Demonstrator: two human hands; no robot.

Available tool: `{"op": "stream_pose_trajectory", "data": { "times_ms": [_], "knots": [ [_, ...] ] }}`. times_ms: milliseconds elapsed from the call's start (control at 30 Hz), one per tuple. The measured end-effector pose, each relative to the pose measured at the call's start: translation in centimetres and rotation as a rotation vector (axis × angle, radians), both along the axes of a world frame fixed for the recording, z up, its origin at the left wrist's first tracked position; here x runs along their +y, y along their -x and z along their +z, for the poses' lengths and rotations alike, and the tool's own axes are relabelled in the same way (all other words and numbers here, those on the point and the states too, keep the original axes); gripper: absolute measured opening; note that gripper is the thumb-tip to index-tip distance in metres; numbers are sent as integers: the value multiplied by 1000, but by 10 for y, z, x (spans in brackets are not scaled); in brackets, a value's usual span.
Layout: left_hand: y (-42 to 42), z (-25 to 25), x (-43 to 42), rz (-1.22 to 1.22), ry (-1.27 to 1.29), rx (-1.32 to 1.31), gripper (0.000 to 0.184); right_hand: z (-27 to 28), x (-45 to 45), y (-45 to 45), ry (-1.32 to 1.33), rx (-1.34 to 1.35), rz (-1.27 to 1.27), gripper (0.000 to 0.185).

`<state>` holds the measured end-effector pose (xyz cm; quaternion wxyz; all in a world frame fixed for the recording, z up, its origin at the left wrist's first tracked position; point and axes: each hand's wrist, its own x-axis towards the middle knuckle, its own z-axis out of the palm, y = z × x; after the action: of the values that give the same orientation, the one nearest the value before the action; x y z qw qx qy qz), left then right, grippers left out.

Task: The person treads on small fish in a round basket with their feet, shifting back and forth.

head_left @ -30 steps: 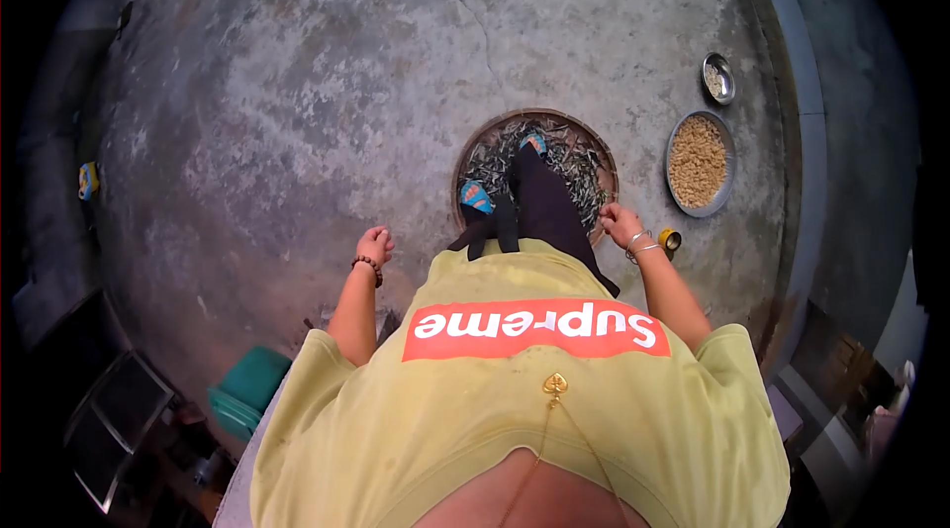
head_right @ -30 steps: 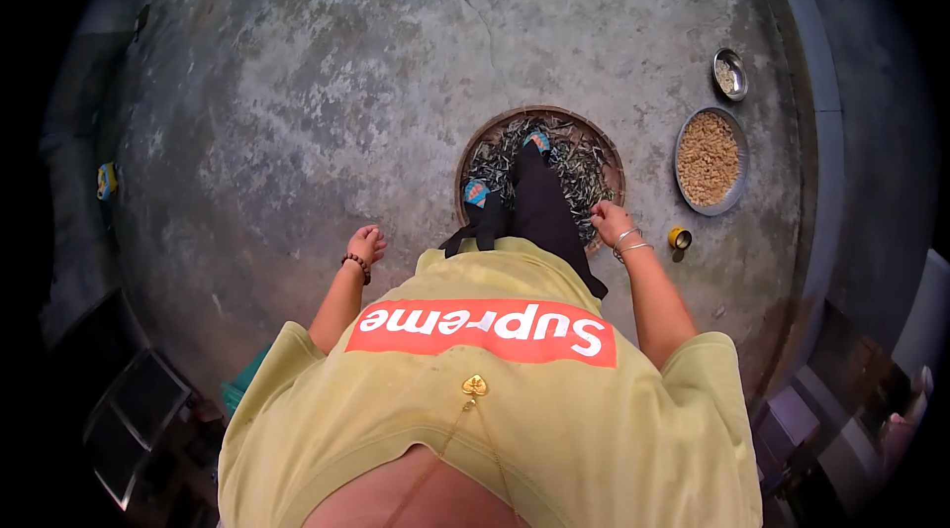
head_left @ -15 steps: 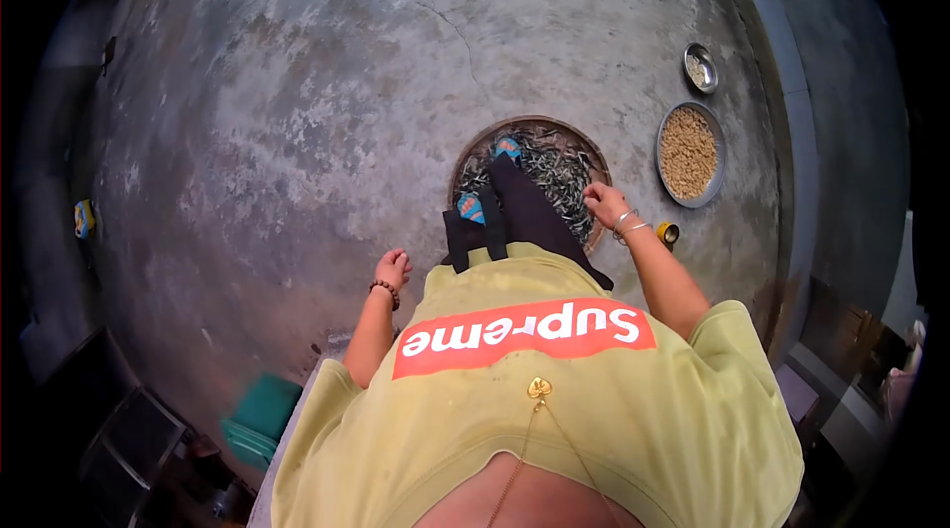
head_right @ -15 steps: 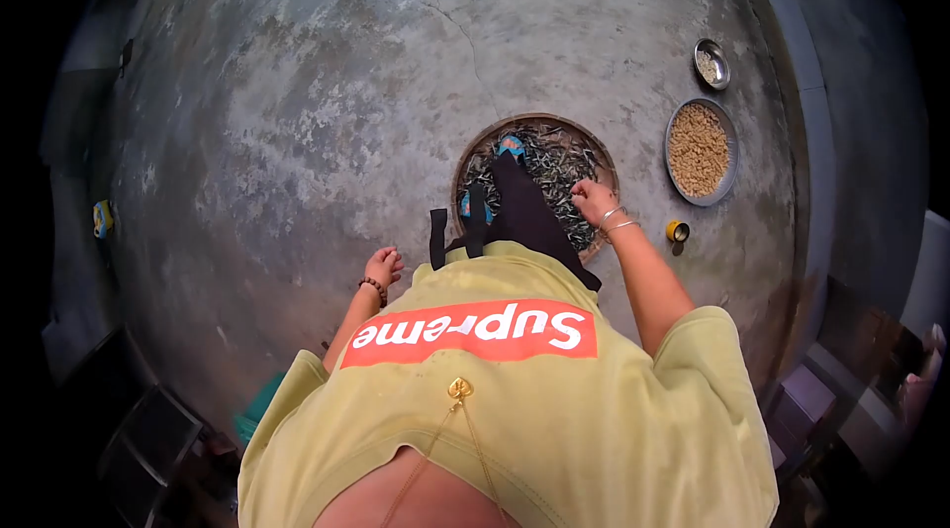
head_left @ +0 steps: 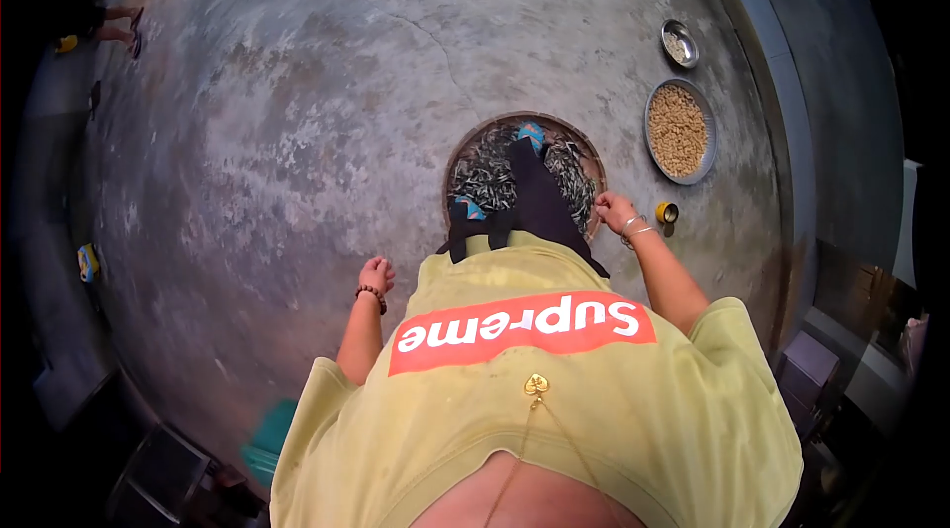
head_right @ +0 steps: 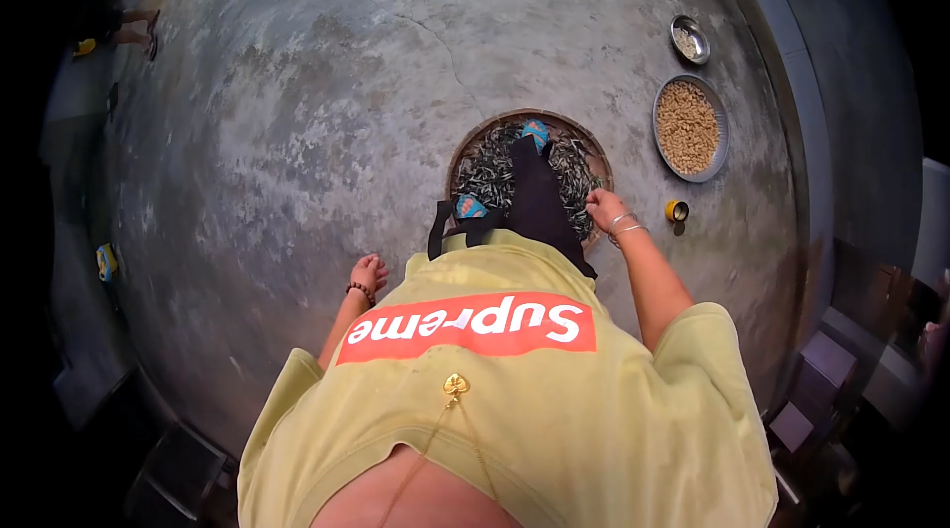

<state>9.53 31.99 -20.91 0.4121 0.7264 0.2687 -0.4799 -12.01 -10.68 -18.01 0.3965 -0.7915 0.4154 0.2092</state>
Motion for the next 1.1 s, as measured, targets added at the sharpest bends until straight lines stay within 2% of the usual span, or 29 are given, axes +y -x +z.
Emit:
{"op": "stream_pose_trajectory", "data": {
  "times_ms": [67,200,267,467,633,767,867,967,1100],
  "knots": [
    [3,0,-4,-3,17,19,29,3,6,0,-1,-27,46,12],
    [7,2,-19,-4,94,5,29,22,22,-7,-25,65,-27,18],
    [7,-1,-25,-3,117,17,29,33,26,-8,-3,-9,43,18],
    [21,-17,-12,19,99,23,26,41,24,8,-110,37,-75,15],
    [26,-33,1,-75,15,62,26,41,11,21,-19,-21,-80,15],
    [21,-41,-3,-53,-4,44,27,28,4,32,-21,5,-134,15],
    [19,-31,-13,18,28,25,28,9,1,48,14,70,-68,17],
    [18,-12,-27,-76,122,-9,29,24,14,42,-8,113,-86,18],
    [17,-11,-26,-20,130,-5,28,34,25,34,-3,100,-48,18]
  ]
}}
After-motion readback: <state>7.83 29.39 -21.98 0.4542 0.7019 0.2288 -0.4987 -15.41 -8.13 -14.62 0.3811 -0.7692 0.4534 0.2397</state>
